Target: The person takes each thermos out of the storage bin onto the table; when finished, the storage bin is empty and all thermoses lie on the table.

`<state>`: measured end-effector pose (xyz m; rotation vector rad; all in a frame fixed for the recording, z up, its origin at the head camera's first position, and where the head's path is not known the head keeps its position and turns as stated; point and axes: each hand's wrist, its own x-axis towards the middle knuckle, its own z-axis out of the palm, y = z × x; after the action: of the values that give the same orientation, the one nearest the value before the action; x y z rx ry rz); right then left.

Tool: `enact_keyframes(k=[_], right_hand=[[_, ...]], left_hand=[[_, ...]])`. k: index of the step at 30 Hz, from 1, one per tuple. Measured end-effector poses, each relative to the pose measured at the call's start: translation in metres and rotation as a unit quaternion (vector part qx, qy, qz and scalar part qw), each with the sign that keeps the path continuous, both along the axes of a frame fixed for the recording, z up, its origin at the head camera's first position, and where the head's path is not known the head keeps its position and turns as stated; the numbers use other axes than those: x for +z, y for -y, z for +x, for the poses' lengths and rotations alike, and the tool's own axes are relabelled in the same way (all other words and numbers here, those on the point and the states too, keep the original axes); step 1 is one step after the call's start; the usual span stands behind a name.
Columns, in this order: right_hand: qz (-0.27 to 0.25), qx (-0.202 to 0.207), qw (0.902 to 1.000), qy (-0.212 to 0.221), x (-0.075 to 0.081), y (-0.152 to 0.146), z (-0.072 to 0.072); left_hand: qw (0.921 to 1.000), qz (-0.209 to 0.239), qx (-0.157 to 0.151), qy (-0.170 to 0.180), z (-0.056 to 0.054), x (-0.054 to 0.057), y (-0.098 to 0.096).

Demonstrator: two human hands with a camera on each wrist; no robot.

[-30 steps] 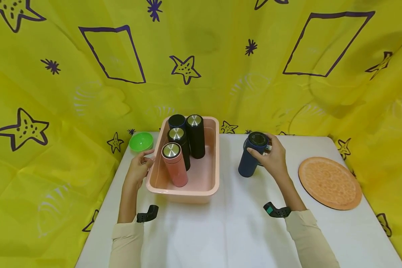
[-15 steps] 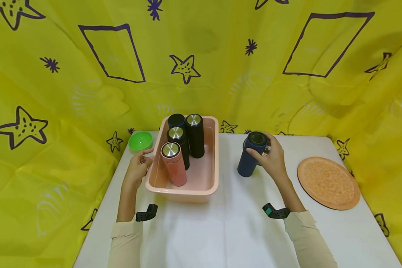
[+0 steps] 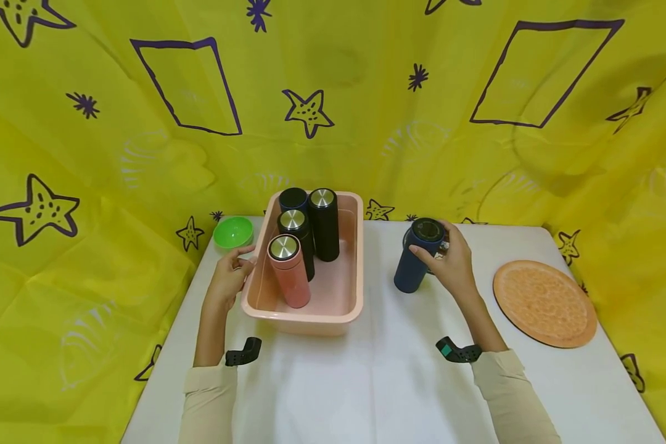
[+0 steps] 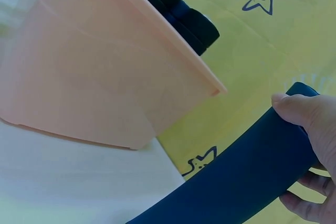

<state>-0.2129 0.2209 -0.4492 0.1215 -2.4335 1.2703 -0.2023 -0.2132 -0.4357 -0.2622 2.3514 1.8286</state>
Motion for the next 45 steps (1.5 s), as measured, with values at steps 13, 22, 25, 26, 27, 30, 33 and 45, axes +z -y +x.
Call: enact_keyframes(k=[13, 22, 25, 26, 27, 30, 33, 45], right_hand=[[-0.006, 0.022, 0.9997, -0.002, 0.000, -0.002, 0.000], [0.005, 0.023, 0.9997, -0.001, 0.007, -0.004, 0.003], [0.012, 0.022, 0.9996, -0.011, 0.013, -0.004, 0.004], [0.013, 0.021, 0.9996, -0.017, 0.016, -0.004, 0.005], [0.013, 0.021, 0.9995, -0.022, 0.018, -0.004, 0.005], [0.012, 0.020, 0.9988, -0.043, 0.027, -0.002, 0.005], [0.017, 0.019, 0.9974, -0.068, 0.035, 0.000, 0.004], [0.037, 0.031, 0.9874, -0.151, 0.070, 0.013, -0.004]], left_hand=[[0.9999, 0.006, -0.005, 0.007, 0.001, 0.002, 0.000], [0.9998, 0.014, -0.005, -0.012, 0.004, 0.001, -0.001], [0.9999, 0.012, -0.003, -0.005, 0.004, 0.001, 0.000], [0.9999, 0.008, -0.007, -0.002, 0.003, 0.001, 0.000], [0.9999, 0.009, -0.008, 0.000, 0.003, 0.001, 0.000], [0.9999, 0.009, -0.008, 0.006, 0.001, 0.001, 0.000], [0.9999, 0.009, -0.007, 0.006, 0.001, 0.002, 0.000], [0.9999, 0.008, -0.007, 0.008, 0.001, 0.000, 0.002]])
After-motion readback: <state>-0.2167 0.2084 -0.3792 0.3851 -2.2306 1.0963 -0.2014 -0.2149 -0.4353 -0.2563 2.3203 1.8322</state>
